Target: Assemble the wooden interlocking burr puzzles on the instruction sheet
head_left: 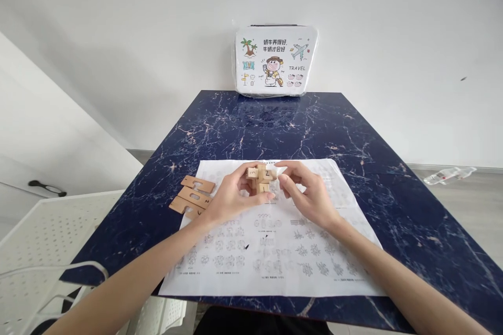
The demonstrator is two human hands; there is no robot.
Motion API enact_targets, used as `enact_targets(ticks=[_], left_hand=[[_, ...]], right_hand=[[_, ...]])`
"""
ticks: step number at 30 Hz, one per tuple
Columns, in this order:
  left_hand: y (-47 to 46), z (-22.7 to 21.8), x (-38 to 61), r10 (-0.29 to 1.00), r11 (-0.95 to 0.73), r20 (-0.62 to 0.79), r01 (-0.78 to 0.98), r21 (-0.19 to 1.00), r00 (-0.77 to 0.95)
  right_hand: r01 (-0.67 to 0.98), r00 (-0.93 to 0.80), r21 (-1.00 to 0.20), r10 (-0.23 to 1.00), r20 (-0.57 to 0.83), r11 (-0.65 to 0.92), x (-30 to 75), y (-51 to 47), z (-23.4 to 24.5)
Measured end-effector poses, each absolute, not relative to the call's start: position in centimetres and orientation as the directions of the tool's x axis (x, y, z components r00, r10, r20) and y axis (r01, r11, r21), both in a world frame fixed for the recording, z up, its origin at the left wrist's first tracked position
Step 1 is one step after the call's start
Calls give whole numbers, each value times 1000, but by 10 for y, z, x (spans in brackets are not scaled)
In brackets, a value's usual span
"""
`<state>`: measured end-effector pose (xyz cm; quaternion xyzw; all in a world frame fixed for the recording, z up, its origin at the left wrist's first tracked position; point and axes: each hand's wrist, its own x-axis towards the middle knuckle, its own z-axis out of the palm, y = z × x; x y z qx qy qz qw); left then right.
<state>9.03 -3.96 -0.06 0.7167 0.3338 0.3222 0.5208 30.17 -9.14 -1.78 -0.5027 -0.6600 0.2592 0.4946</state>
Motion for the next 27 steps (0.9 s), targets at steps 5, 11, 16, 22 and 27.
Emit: enact_targets(ticks=[5, 11, 16, 22, 27], left_hand=[[-38, 3, 89, 807, -214, 91, 146, 966, 583], [-39, -1, 88, 789, -271, 141, 132, 954, 598], [-39, 0, 87, 773, -359, 197, 160, 920, 603], [-39, 0, 88, 755, -431, 245, 180, 884, 608], [-39, 6, 87, 768, -478, 242, 279, 833, 592]], right_hand=[[437, -58, -826, 927, 370, 357, 300, -90, -15], [345, -143, -886, 951, 276, 309, 299, -90, -15], [159, -260, -967, 953, 153, 198, 303, -85, -20], [20, -350, -993, 931, 101, 115, 304, -82, -21], [113, -231, -984, 967, 105, 134, 309, -78, -9]])
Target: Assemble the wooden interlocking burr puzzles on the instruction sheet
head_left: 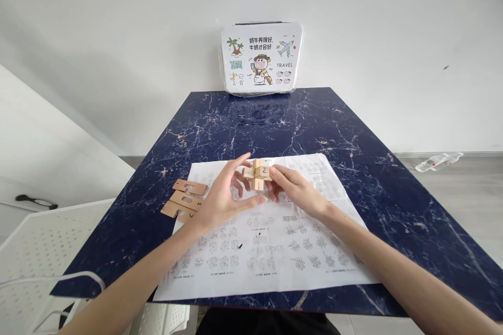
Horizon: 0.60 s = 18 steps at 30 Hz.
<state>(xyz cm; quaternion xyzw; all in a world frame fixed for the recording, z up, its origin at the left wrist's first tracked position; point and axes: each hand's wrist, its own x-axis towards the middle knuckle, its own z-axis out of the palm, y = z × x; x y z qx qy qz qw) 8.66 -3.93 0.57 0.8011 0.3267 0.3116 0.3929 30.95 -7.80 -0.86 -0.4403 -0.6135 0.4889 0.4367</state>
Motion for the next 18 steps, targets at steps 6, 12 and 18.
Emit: enact_targets(ticks=[6, 12, 18], left_hand=[[-39, 25, 30, 741, -653, 299, 542, 529, 601], [-40, 3, -51, 776, -620, 135, 703, 348, 617], [-39, -10, -62, 760, -632, 31, 728, 267, 649]], right_hand=[[708, 13, -689, 972, 235, 157, 361, -79, 3], [855, 178, -519, 947, 267, -14, 421, -98, -16], [803, 351, -577, 903, 249, -153, 437, -101, -35]])
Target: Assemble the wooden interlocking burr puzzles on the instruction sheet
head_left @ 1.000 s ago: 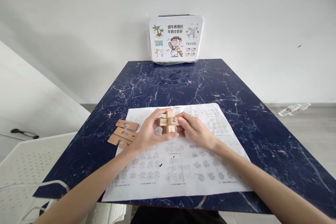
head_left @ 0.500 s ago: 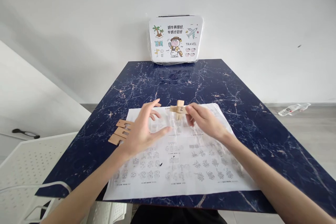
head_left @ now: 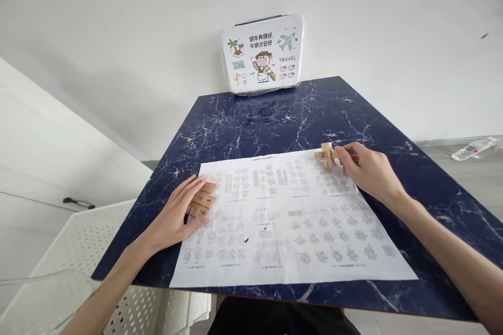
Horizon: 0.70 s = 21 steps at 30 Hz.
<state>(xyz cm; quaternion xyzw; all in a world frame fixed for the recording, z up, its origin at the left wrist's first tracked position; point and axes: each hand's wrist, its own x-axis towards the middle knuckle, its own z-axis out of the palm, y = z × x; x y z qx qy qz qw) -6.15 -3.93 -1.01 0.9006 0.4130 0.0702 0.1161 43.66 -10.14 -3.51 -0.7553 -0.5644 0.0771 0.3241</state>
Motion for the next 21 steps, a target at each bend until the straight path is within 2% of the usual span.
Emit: enact_targets(ticks=[4, 8, 10, 12, 16, 19, 21], left_hand=[[-40, -6, -48, 755, -632, 7, 724, 277, 656], [-44, -1, -25, 754, -603, -65, 727, 329, 654], [-47, 0, -7, 749, -580, -105, 724, 375, 655], [-51, -1, 14, 739, -569, -109, 703, 426, 664], [-56, -8, 59, 704, -593, -26, 608, 528, 709], [-47, -10, 81, 684, -615, 60, 531, 582, 727], [-34, -10, 85, 710, -615, 124, 525, 589, 693]], right_hand=[[808, 358, -574, 886, 295, -135, 433, -100, -39], [825, 387, -562, 778, 495, -53, 430, -103, -33], [844, 359, -536, 713, 603, 29, 426, -105, -27], [847, 254, -505, 710, 657, 164, 416, -106, -21], [756, -114, -467, 795, 595, 458, 377, -102, -10], [695, -303, -465, 810, 502, 548, 344, -93, -9], [670, -345, -486, 815, 465, 561, 329, -86, -13]])
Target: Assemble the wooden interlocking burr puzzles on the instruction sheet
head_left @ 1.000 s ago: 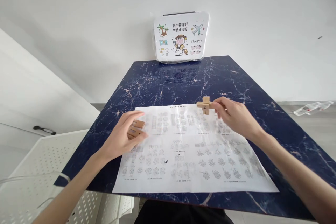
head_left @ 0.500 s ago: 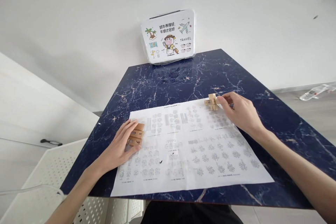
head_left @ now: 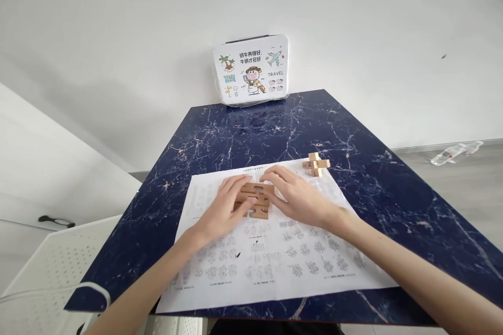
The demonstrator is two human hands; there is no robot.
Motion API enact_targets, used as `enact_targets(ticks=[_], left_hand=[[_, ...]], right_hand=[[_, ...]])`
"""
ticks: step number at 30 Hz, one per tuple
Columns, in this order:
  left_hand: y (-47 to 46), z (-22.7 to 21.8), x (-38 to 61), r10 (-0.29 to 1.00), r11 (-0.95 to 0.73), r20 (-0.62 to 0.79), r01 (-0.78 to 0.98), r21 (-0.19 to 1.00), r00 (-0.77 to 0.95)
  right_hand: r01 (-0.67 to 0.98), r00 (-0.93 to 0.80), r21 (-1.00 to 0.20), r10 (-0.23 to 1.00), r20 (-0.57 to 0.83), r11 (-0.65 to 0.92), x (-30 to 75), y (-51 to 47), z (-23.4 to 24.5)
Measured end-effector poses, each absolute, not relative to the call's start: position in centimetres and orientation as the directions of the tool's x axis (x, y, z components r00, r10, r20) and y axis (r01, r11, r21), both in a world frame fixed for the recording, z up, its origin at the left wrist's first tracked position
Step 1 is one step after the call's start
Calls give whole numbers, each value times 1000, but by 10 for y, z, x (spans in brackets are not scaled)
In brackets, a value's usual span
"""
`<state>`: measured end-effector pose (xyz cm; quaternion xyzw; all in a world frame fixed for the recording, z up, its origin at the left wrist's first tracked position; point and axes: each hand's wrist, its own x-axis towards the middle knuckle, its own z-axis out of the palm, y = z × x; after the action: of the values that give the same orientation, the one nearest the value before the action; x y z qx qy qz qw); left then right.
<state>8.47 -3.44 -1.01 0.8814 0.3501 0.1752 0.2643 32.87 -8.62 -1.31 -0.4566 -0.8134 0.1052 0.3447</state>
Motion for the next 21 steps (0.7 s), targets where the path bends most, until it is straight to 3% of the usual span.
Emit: enact_targets(ticks=[6, 21], left_hand=[[-6, -16, 73, 730, -650, 249, 532, 543, 637], [-8, -14, 65, 696, -632, 137, 512, 582, 705]], right_hand=[[653, -226, -607, 881, 415, 453, 320, -76, -42], [700, -173, -614, 921, 350, 365, 325, -75, -51]])
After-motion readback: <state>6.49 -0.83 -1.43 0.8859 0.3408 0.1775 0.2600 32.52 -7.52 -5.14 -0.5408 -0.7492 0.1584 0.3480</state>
